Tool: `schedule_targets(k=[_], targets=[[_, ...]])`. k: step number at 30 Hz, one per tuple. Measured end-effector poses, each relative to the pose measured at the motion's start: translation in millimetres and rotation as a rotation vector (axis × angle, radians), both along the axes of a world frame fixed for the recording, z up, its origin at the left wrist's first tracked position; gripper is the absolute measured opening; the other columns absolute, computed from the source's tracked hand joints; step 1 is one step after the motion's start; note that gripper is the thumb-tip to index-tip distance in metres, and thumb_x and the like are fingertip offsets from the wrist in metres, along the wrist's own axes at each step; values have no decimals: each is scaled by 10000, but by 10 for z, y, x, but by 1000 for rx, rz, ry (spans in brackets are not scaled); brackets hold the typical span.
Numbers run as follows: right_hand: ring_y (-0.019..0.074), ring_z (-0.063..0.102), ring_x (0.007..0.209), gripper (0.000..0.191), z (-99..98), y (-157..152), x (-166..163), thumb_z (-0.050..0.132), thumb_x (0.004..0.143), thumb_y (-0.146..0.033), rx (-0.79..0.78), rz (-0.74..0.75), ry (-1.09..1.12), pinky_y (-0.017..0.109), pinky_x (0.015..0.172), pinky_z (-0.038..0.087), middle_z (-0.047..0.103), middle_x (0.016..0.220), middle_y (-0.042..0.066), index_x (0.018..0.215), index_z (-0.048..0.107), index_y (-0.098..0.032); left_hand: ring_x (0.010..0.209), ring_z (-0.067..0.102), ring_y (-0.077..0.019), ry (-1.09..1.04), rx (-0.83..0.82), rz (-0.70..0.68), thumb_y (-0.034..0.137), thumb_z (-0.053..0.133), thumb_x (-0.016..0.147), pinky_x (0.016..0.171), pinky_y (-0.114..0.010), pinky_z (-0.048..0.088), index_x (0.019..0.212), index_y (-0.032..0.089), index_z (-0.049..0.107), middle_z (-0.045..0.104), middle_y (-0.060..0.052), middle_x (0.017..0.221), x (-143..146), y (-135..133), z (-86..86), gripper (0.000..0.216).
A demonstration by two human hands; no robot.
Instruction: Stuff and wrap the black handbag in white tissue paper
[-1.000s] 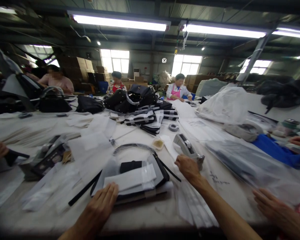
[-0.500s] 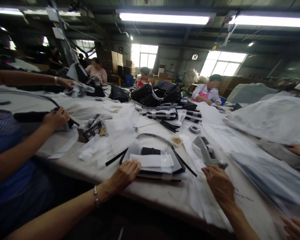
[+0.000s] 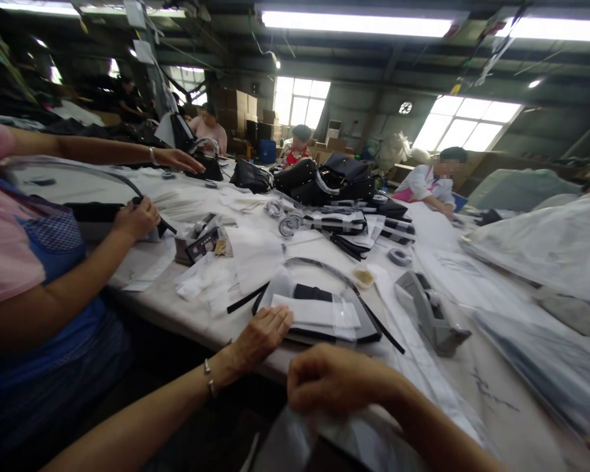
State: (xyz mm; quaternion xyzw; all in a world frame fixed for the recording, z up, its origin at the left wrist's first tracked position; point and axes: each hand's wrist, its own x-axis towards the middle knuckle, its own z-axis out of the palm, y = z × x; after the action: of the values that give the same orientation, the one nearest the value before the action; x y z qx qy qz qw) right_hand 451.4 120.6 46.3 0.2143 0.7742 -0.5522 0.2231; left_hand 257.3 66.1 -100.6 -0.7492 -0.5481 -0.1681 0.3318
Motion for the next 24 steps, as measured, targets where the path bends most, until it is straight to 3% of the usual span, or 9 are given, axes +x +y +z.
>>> schedule_targets(k=[2,5,7,13,18,21,24], targets=[[73,446,522,129,-36,402,-266,613,780,-291,240,-39,108,184,501,354,594,657,-49,818,670,-182,1167,603,-232,-14,-22,10,124,391,985,992,-380,442,1281,60,500,643,-158,1224,-27,1,-56,322],[113,564,627,147,0,962,-593,591,790,-241,757,8,68,203,566,390,682,719,-17,834,722,-193,1176,600,-186,-18,-1,49,56,339,963,1004,-334,440,1352,76,464,649,-128,1246,-61,18,-151,409],[136,614,693,174,33,1202,-768,602,793,-245,942,78,17,212,587,402,720,788,-4,881,749,-218,1173,602,-162,-15,41,83,15,306,951,1001,-305,444,1399,70,424,649,-117,1258,-62,18,-180,467],[195,673,780,143,-63,1449,-1233,696,737,-232,1092,231,-76,246,655,445,755,817,16,848,779,-266,1208,587,-233,-116,31,45,71,285,988,1013,-378,452,1463,13,326,629,-176,1273,-11,-62,-69,480],[233,693,875,149,-212,1535,-1588,695,750,-208,1165,342,-97,278,707,478,768,924,55,862,784,-250,1158,623,-236,-102,44,25,67,347,986,963,-387,474,1510,137,287,653,-147,1232,-26,-52,-51,532],[249,694,912,166,-321,1596,-1708,682,757,-194,1196,355,-93,298,739,495,764,967,81,887,778,-230,1148,628,-243,-106,41,12,94,369,991,947,-388,482,1447,188,413,655,-134,1231,-29,-29,-66,468],[253,689,937,180,-418,1673,-1747,649,780,-170,1242,310,-77,316,784,503,755,995,100,910,766,-215,1131,633,-265,-135,75,-18,129,385,996,924,-402,496,1290,155,564,667,-145,1201,-28,-11,-74,345]])
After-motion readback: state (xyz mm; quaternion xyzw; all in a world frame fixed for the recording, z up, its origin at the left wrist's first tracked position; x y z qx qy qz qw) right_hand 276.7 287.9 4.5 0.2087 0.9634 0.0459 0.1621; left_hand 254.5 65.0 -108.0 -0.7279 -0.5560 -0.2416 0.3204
